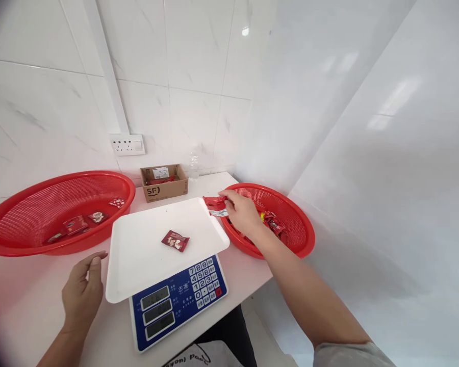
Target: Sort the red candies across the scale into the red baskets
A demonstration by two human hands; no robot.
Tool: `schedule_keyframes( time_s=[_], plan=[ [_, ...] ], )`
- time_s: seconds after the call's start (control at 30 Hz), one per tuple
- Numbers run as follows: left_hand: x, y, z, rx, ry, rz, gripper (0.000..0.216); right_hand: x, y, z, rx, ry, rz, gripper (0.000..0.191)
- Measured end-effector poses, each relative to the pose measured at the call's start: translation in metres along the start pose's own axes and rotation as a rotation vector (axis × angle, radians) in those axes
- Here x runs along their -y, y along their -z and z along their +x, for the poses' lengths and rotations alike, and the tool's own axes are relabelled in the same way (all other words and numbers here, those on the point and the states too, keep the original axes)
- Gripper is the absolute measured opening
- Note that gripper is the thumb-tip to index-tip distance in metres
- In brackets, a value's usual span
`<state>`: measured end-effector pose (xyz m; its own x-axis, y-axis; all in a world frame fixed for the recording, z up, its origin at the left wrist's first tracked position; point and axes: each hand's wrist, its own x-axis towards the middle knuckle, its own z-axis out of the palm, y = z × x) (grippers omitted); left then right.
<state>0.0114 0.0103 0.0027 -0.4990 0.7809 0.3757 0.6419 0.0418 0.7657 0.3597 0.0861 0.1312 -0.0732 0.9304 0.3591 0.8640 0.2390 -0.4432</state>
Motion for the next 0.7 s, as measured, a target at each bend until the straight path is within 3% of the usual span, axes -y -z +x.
schedule_keyframes(
  time_s=[0.23, 0.57, 0.7],
  plan=[
    [0.007, -0.003, 0.002, -0.066, 0.006, -0.068, 0.035, 0.051, -0.061, -0.006, 0.258, 0.304, -0.001, 0.038],
    [0.003, -0.003, -0.001, -0.040, -0.048, -0.091, 0.035, 0.073, -0.066, -0.048, 0.483, 0.415, -0.039, 0.027],
    [0.004, -0.003, 0.000, -0.048, -0.022, -0.075, 0.034, 0.070, -0.068, -0.039, 0.443, 0.426, 0.006, 0.030]
  ],
)
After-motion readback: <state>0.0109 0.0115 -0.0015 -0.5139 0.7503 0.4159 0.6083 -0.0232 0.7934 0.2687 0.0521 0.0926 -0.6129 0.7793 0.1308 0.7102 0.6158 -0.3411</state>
